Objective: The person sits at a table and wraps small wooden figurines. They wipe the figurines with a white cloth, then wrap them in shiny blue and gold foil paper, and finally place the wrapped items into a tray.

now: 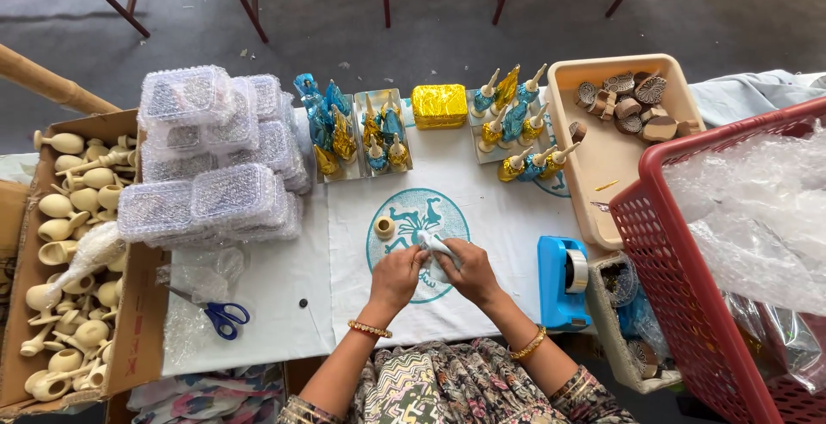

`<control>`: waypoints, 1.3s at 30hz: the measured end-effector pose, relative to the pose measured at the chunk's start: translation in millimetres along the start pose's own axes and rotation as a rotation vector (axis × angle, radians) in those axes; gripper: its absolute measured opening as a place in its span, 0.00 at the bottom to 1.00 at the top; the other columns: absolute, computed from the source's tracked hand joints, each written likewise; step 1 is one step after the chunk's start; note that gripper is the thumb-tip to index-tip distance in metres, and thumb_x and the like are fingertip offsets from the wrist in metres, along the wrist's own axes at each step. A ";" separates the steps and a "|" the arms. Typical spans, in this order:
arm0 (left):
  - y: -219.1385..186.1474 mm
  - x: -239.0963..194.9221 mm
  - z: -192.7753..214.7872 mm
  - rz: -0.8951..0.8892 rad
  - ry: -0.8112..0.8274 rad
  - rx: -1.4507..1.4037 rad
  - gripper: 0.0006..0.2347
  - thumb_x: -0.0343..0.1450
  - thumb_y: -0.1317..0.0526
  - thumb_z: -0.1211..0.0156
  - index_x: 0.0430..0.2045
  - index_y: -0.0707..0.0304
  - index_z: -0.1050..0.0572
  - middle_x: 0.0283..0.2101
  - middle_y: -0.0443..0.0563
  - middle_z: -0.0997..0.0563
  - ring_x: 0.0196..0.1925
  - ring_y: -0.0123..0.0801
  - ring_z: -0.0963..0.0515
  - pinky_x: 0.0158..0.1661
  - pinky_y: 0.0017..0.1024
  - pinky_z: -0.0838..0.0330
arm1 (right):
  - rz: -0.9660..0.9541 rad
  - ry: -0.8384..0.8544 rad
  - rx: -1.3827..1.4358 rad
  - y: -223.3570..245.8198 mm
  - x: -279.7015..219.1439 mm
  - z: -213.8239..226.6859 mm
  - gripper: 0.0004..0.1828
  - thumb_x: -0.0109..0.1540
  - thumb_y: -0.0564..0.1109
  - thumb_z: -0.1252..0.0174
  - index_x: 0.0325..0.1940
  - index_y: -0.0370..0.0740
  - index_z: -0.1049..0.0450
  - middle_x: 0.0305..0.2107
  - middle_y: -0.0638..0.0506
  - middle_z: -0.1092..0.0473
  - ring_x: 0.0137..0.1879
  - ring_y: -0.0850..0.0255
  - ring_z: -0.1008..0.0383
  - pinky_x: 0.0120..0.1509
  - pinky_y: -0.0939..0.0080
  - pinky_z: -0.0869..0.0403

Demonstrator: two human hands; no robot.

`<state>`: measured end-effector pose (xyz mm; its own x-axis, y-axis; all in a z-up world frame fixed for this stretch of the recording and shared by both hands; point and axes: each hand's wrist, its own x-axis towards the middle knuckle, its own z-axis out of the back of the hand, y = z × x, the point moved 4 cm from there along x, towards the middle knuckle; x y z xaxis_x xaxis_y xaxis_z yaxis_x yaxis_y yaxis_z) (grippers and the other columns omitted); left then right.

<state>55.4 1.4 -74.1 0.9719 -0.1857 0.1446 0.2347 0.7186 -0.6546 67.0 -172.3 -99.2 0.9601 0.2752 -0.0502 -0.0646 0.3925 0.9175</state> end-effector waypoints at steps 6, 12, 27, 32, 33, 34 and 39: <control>-32.1 -15.6 19.8 -0.145 -0.055 -0.114 0.11 0.75 0.54 0.48 0.30 0.64 0.27 0.30 0.55 0.23 0.34 0.49 0.22 0.35 0.44 0.29 | -0.120 -0.142 0.023 5.2 -10.0 1.0 0.13 0.64 0.48 0.41 0.43 0.36 0.21 0.24 0.43 0.23 0.29 0.58 0.22 0.35 0.58 0.27; 7.0 -28.1 -30.3 0.327 0.305 -0.279 0.15 0.80 0.54 0.49 0.27 0.63 0.24 0.29 0.56 0.19 0.35 0.50 0.19 0.37 0.43 0.27 | 0.293 -0.294 -0.158 44.0 -18.9 10.0 0.10 0.64 0.45 0.40 0.42 0.34 0.22 0.28 0.42 0.24 0.32 0.51 0.22 0.36 0.56 0.26; -49.7 -30.0 8.3 0.108 0.178 -0.286 0.11 0.74 0.54 0.47 0.36 0.63 0.29 0.24 0.58 0.20 0.29 0.55 0.20 0.30 0.48 0.30 | 0.282 -0.315 -0.142 33.7 -26.7 21.3 0.08 0.63 0.44 0.38 0.41 0.36 0.22 0.26 0.45 0.24 0.30 0.54 0.22 0.34 0.57 0.27; -33.3 -35.0 -13.4 0.136 0.090 -0.281 0.07 0.77 0.58 0.46 0.36 0.60 0.25 0.27 0.58 0.19 0.31 0.57 0.20 0.31 0.49 0.30 | 0.422 -0.367 -0.173 42.0 -32.2 23.4 0.08 0.64 0.43 0.39 0.41 0.35 0.22 0.29 0.46 0.24 0.33 0.55 0.22 0.37 0.59 0.26; -33.1 -34.8 -12.7 0.135 0.090 -0.280 0.07 0.77 0.58 0.46 0.36 0.60 0.25 0.27 0.58 0.19 0.31 0.57 0.20 0.31 0.49 0.30 | 0.422 -0.368 -0.172 41.4 -32.4 23.8 0.08 0.64 0.43 0.39 0.41 0.35 0.22 0.29 0.46 0.24 0.33 0.55 0.22 0.37 0.59 0.26; -31.3 -34.9 -13.8 0.184 0.128 -0.320 0.08 0.77 0.57 0.46 0.35 0.61 0.24 0.26 0.58 0.19 0.31 0.56 0.20 0.31 0.49 0.30 | 0.444 -0.358 -0.196 41.7 -32.9 23.4 0.08 0.64 0.43 0.38 0.41 0.36 0.22 0.28 0.46 0.24 0.32 0.54 0.22 0.36 0.58 0.26; -60.3 -35.8 17.0 -0.012 0.005 -0.228 0.10 0.74 0.56 0.45 0.34 0.66 0.28 0.27 0.59 0.21 0.31 0.55 0.20 0.31 0.48 0.29 | 0.329 -0.399 -0.152 40.8 -32.4 22.3 0.08 0.63 0.44 0.38 0.40 0.35 0.22 0.27 0.46 0.24 0.30 0.54 0.22 0.35 0.58 0.26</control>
<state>6.7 -23.8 -27.2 0.9688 -0.1974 0.1499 0.2357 0.5464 -0.8037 39.4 -184.8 -51.4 0.9092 0.0617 0.4118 -0.3899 0.4727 0.7902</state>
